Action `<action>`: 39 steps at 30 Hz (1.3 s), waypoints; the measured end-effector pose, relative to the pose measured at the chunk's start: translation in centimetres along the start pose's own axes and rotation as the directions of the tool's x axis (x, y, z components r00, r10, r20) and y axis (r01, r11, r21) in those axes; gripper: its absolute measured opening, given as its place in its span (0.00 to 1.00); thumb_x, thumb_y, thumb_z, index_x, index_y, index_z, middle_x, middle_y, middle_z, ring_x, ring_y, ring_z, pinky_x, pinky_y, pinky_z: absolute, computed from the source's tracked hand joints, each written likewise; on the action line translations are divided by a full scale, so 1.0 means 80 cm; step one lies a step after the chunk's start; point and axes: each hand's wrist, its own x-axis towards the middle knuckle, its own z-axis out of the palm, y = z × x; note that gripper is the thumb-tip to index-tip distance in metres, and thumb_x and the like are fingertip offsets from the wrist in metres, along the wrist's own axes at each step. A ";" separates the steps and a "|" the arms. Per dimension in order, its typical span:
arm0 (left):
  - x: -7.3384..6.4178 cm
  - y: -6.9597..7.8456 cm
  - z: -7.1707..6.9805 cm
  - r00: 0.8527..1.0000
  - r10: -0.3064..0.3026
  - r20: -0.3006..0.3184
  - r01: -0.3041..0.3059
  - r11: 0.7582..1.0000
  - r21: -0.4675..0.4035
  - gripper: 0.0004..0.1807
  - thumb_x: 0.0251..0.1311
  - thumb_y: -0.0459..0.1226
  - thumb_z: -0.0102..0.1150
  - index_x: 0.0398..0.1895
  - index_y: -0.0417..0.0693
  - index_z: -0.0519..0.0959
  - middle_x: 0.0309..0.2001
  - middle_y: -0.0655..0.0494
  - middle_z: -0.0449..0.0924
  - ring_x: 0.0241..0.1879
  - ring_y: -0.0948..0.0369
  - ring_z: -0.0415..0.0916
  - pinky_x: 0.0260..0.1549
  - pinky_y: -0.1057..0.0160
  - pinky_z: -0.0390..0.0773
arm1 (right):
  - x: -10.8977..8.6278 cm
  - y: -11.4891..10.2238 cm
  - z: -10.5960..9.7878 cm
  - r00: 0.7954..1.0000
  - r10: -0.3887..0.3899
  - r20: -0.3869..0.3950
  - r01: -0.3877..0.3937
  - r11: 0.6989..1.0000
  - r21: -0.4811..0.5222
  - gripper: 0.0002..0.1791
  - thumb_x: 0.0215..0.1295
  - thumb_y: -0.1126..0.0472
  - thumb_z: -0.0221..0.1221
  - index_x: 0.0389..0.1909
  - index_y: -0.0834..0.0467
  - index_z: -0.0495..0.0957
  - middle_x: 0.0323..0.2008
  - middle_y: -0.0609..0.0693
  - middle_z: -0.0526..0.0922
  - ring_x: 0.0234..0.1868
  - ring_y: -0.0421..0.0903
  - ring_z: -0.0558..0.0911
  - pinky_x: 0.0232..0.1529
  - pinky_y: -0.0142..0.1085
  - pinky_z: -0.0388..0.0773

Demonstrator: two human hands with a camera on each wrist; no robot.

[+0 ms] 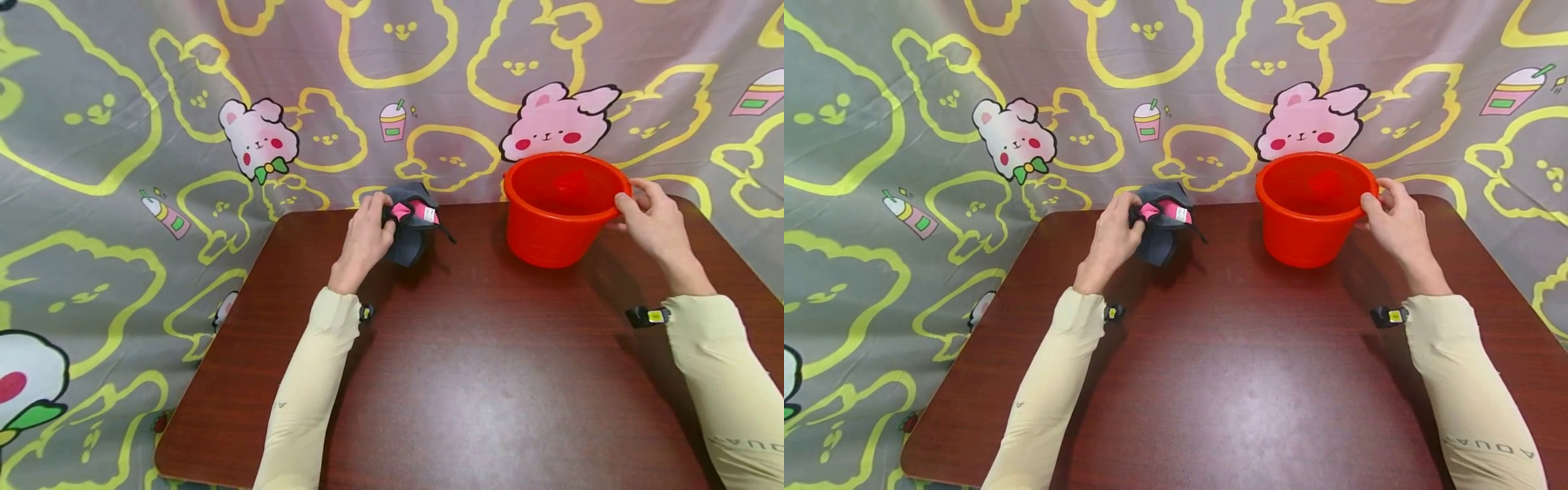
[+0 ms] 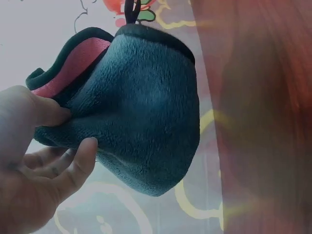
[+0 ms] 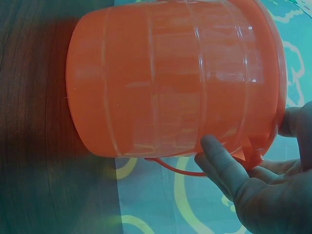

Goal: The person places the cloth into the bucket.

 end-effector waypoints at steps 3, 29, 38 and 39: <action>0.002 0.005 -0.002 1.000 0.007 -0.029 -0.007 1.000 -0.025 0.15 0.59 0.30 0.59 0.50 0.42 0.72 0.48 0.43 0.76 0.49 0.49 0.77 0.51 0.50 0.79 | 0.000 0.000 0.000 1.000 -0.010 -0.005 0.010 1.000 0.005 0.37 0.73 0.42 0.43 0.77 0.53 0.50 0.62 0.72 0.70 0.23 0.18 0.77 0.28 0.17 0.75; 0.041 0.083 -0.015 0.973 0.088 -0.213 -0.151 0.940 -0.305 0.14 0.61 0.28 0.56 0.50 0.36 0.73 0.48 0.42 0.78 0.51 0.52 0.77 0.57 0.62 0.77 | 0.001 -0.002 -0.003 1.000 0.001 0.013 -0.001 0.999 0.034 0.36 0.73 0.42 0.43 0.78 0.50 0.49 0.64 0.72 0.67 0.26 0.19 0.79 0.27 0.18 0.76; 0.049 0.117 -0.017 0.957 0.178 -0.229 -0.258 0.884 -0.390 0.15 0.62 0.28 0.59 0.52 0.37 0.72 0.48 0.43 0.78 0.44 0.55 0.78 0.35 0.67 0.79 | 0.001 0.001 -0.001 1.000 0.010 0.010 -0.010 1.000 0.026 0.36 0.73 0.42 0.44 0.77 0.49 0.50 0.65 0.72 0.67 0.26 0.18 0.77 0.27 0.17 0.75; 0.050 0.120 -0.016 0.956 0.185 -0.228 -0.265 0.879 -0.397 0.16 0.62 0.28 0.59 0.52 0.36 0.72 0.48 0.43 0.78 0.45 0.55 0.78 0.36 0.68 0.79 | 0.001 0.002 -0.001 1.000 0.010 0.011 -0.010 1.000 0.029 0.36 0.73 0.42 0.44 0.77 0.49 0.50 0.65 0.72 0.67 0.26 0.18 0.77 0.27 0.17 0.75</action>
